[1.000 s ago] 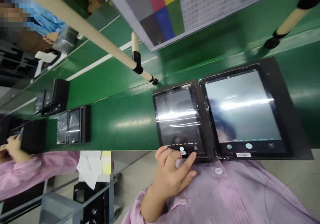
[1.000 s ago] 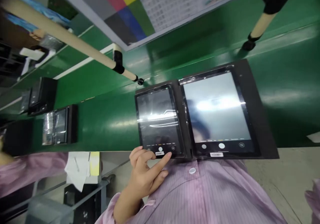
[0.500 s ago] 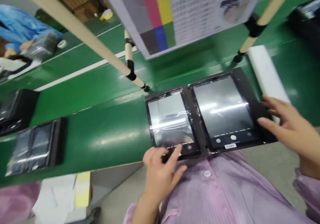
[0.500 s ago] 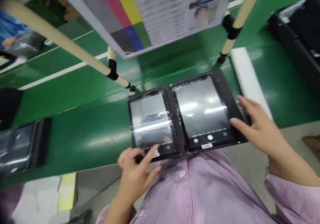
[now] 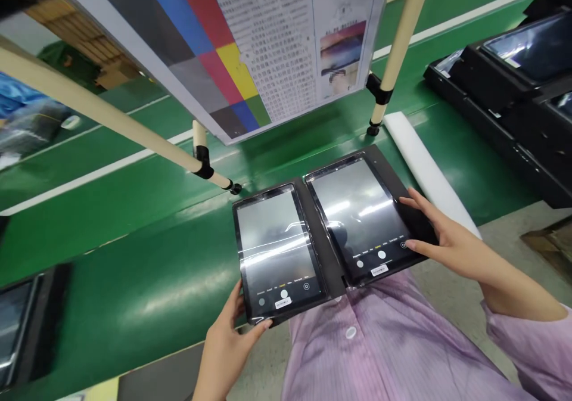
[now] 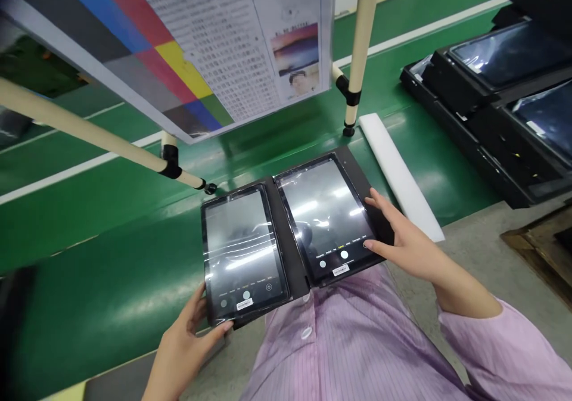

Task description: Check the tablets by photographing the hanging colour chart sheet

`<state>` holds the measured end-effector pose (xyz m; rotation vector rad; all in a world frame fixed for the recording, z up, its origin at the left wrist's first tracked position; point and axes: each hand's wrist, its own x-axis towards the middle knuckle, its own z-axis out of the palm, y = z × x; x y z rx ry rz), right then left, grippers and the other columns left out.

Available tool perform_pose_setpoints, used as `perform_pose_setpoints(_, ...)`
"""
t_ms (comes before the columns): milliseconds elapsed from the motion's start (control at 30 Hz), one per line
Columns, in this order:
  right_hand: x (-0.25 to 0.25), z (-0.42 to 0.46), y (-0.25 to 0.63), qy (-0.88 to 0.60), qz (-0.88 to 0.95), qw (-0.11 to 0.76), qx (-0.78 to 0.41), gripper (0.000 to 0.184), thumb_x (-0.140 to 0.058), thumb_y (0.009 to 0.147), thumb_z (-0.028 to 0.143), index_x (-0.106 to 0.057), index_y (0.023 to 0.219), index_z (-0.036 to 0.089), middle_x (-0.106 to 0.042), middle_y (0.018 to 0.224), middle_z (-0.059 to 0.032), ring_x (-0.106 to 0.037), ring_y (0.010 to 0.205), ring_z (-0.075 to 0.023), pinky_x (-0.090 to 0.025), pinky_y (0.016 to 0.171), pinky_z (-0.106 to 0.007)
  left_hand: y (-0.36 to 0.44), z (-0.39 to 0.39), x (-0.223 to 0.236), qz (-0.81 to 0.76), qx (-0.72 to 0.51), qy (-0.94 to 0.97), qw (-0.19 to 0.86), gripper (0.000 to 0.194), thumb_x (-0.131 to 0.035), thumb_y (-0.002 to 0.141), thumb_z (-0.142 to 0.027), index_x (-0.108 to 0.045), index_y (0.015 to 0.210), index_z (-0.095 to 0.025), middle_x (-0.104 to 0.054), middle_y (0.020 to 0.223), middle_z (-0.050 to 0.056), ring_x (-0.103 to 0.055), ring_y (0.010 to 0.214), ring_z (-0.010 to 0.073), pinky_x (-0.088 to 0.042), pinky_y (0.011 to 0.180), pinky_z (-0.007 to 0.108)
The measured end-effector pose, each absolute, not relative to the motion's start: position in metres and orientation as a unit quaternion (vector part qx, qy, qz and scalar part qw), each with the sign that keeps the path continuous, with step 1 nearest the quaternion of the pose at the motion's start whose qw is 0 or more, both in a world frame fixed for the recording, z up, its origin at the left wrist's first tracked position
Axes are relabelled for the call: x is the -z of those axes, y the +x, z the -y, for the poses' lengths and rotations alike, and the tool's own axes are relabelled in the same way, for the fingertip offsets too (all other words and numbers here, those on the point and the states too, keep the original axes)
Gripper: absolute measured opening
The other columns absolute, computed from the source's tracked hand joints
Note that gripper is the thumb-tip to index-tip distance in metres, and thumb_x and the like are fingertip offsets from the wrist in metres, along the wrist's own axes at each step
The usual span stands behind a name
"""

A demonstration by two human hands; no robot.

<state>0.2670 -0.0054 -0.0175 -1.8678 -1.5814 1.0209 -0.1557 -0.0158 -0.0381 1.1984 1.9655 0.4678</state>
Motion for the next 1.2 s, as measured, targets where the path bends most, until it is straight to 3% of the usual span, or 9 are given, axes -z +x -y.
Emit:
perform_pose_setpoints(133, 0.020, 0.008, 0.266, -0.698, 0.558, 0.266, -0.362, 0.085, -0.055, 0.086, 0.057, -0.025, 0.157, 0.022, -0.044, 0.150, -0.0137, -0.067, 0.091, -0.0252, -0.049, 0.043, -0.028, -0.165, 0.013, 0.028, -0.766, -0.239, 0.428, 0.416, 0.091, -0.090, 0.040, -0.050, -0.063, 0.122, -0.018, -0.077, 0.090, 0.009, -0.071, 0.091, 0.0332, -0.056, 0.076, 0.037)
perform_pose_setpoints(267, 0.025, 0.012, 0.263, -0.699, 0.558, 0.300, -0.332, 0.077, -0.055, 0.087, 0.059, -0.034, 0.153, 0.026, -0.051, 0.143, -0.0144, -0.049, 0.048, -0.0105, -0.043, 0.036, -0.029, -0.159, 0.011, 0.013, -0.691, -0.412, 0.316, 0.503, 0.087, -0.092, 0.035, -0.060, -0.069, 0.108, -0.019, -0.077, 0.096, 0.009, -0.071, 0.094, 0.0305, -0.057, 0.078, 0.035)
perform_pose_setpoints(367, 0.023, 0.013, 0.259, -0.698, 0.570, 0.318, -0.293, 0.073, -0.054, 0.088, 0.059, -0.041, 0.150, 0.021, -0.056, 0.138, -0.0147, -0.065, 0.068, -0.0200, -0.048, 0.041, -0.030, -0.138, 0.004, 0.003, -0.661, -0.476, 0.192, 0.548, 0.066, -0.087, 0.047, -0.064, -0.073, 0.092, -0.018, -0.077, 0.095, 0.008, -0.071, 0.087, 0.0277, -0.057, 0.067, 0.032)
perform_pose_setpoints(500, 0.014, 0.009, 0.242, -0.667, 0.618, 0.333, -0.249, 0.064, -0.051, 0.090, 0.060, -0.053, 0.139, 0.019, -0.058, 0.135, -0.0142, -0.062, 0.114, -0.0333, -0.054, 0.047, -0.029, -0.113, -0.005, -0.002, -0.629, -0.498, 0.107, 0.587, 0.030, -0.080, 0.070, -0.034, -0.075, 0.095, -0.017, -0.077, 0.096, 0.006, -0.071, 0.077, 0.0196, -0.056, 0.064, 0.027)
perform_pose_setpoints(633, 0.003, 0.001, 0.209, -0.606, 0.687, 0.309, -0.258, 0.056, -0.045, 0.092, 0.059, -0.063, 0.131, 0.023, -0.061, 0.131, -0.0114, -0.059, 0.118, -0.0329, -0.062, 0.072, -0.041, -0.110, 0.000, -0.002, -0.566, -0.520, 0.156, 0.620, 0.041, -0.081, 0.072, -0.029, -0.074, 0.111, -0.018, -0.077, 0.106, 0.009, -0.073, 0.086, 0.0217, -0.058, 0.074, 0.030)
perform_pose_setpoints(733, -0.004, -0.004, 0.182, -0.565, 0.731, 0.277, -0.263, 0.060, -0.040, 0.093, 0.058, -0.060, 0.136, 0.022, -0.060, 0.133, -0.0118, -0.056, 0.123, -0.0352, -0.052, 0.098, -0.057, -0.110, 0.009, -0.003, -0.527, -0.545, 0.193, 0.623, 0.051, -0.086, 0.068, -0.034, -0.073, 0.116, -0.020, -0.077, 0.107, 0.010, -0.073, 0.095, 0.0255, -0.057, 0.088, 0.035)
perform_pose_setpoints(833, -0.012, -0.006, 0.163, -0.553, 0.723, 0.274, -0.312, 0.073, -0.034, 0.094, 0.062, -0.044, 0.150, 0.016, -0.063, 0.127, -0.0157, -0.061, 0.115, -0.0356, -0.051, 0.097, -0.059, -0.104, 0.016, -0.006, -0.478, -0.579, 0.205, 0.628, 0.049, -0.088, 0.067, -0.038, -0.075, 0.113, -0.025, -0.077, 0.109, 0.008, -0.073, 0.094, 0.0251, -0.057, 0.090, 0.038)
perform_pose_setpoints(1000, -0.018, -0.006, 0.149, -0.429, 0.665, 0.461, -0.401, 0.071, -0.040, 0.098, 0.061, -0.027, 0.157, 0.024, -0.052, 0.143, -0.0115, -0.052, 0.130, -0.0294, -0.048, 0.106, -0.046, -0.085, 0.015, -0.012, -0.377, -0.618, 0.266, 0.636, 0.043, -0.084, 0.072, -0.038, -0.072, 0.113, -0.035, -0.075, 0.114, 0.001, -0.072, 0.095, 0.0190, -0.057, 0.091, 0.034)
perform_pose_setpoints(1200, -0.007, -0.012, 0.150, -0.428, 0.547, 0.625, -0.356, 0.061, -0.040, 0.099, 0.058, -0.027, 0.155, 0.037, -0.035, 0.157, -0.0034, -0.039, 0.141, -0.0288, -0.034, 0.117, -0.053, -0.060, 0.003, -0.014, -0.360, -0.648, 0.312, 0.594, 0.042, -0.082, 0.074, -0.043, -0.071, 0.114, -0.037, -0.073, 0.117, 0.000, -0.069, 0.103, 0.0189, -0.056, 0.092, 0.033)
